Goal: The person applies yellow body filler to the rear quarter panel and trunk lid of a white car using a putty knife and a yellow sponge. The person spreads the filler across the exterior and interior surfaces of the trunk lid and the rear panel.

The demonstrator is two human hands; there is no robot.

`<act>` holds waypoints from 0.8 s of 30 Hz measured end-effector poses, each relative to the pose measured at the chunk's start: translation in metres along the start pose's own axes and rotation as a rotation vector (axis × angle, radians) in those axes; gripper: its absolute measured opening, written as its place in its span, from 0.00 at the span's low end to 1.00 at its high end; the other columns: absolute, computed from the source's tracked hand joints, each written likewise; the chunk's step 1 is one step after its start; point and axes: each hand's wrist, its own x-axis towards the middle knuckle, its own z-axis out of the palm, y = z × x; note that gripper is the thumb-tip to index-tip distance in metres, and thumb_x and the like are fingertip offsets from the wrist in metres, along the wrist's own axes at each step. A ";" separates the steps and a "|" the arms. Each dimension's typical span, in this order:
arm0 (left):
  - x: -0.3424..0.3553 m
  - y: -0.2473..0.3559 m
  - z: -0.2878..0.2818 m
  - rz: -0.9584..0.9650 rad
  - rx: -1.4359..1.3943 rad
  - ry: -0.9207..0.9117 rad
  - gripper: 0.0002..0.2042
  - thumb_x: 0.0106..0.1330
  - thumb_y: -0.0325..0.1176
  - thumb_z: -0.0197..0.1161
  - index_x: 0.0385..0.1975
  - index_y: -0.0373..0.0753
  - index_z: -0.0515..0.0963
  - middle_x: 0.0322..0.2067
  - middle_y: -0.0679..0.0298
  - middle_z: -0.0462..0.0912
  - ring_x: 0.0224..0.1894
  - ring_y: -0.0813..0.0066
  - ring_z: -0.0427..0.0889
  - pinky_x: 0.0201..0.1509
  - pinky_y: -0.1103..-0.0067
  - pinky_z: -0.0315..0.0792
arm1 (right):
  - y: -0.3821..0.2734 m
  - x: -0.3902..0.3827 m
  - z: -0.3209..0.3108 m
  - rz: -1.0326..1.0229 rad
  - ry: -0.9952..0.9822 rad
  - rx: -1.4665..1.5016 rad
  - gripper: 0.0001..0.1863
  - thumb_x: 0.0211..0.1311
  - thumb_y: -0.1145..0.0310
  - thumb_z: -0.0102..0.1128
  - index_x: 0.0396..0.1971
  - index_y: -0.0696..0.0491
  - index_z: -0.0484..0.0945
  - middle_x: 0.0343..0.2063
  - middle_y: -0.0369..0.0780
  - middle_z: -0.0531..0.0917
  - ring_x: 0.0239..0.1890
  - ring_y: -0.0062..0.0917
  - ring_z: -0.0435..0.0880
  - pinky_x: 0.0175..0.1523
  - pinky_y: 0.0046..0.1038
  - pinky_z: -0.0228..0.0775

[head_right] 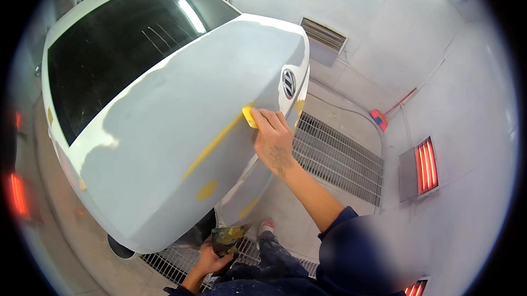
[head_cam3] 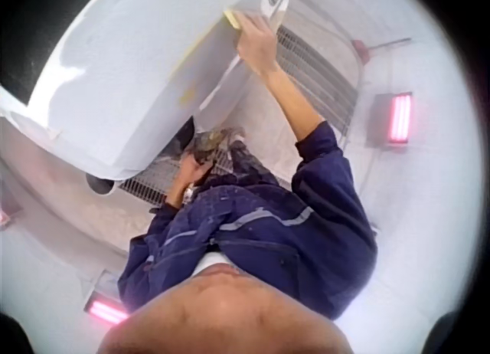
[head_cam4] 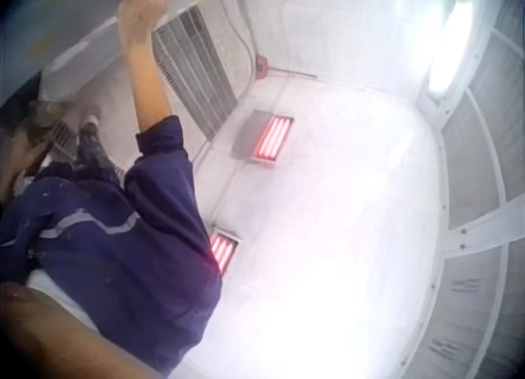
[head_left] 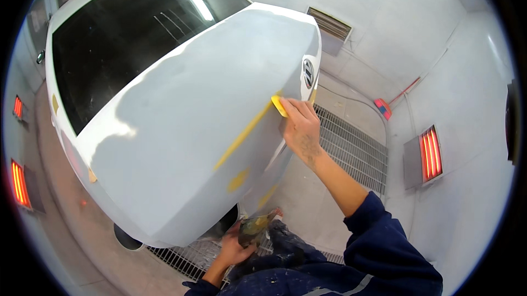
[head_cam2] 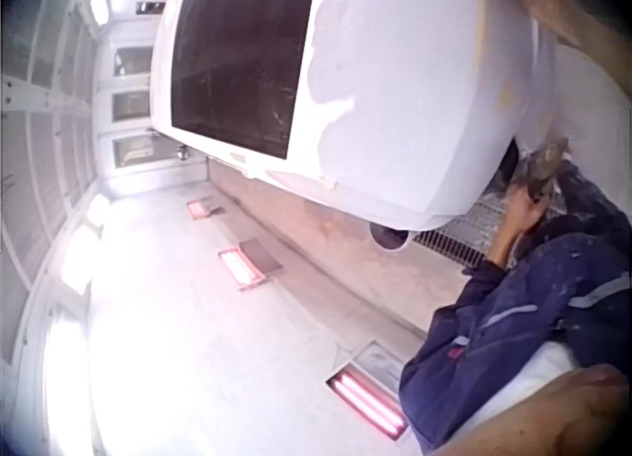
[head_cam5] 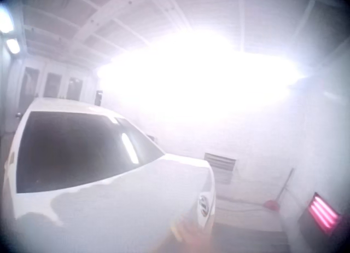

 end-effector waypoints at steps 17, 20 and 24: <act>-0.005 0.004 0.010 -0.048 0.049 0.061 0.27 0.50 0.38 0.70 0.53 0.36 0.78 0.57 0.41 0.75 0.59 0.46 0.75 0.64 0.63 0.68 | -0.037 0.079 -0.019 0.255 -0.552 -0.139 0.09 0.51 0.75 0.55 0.32 0.58 0.80 0.31 0.51 0.84 0.38 0.48 0.82 0.46 0.43 0.73; -0.005 0.003 0.010 -0.033 0.060 0.044 0.26 0.50 0.38 0.68 0.53 0.38 0.78 0.55 0.45 0.77 0.61 0.44 0.73 0.65 0.62 0.67 | -0.073 0.064 -0.025 0.195 -0.594 -0.112 0.09 0.49 0.75 0.55 0.32 0.58 0.79 0.31 0.51 0.83 0.39 0.47 0.81 0.47 0.44 0.71; -0.001 -0.001 0.008 0.055 0.069 0.016 0.24 0.51 0.37 0.67 0.51 0.40 0.80 0.52 0.49 0.80 0.60 0.45 0.73 0.66 0.62 0.66 | -0.129 0.048 -0.029 0.186 -0.737 0.016 0.11 0.54 0.76 0.56 0.38 0.57 0.79 0.33 0.49 0.82 0.39 0.47 0.81 0.45 0.43 0.72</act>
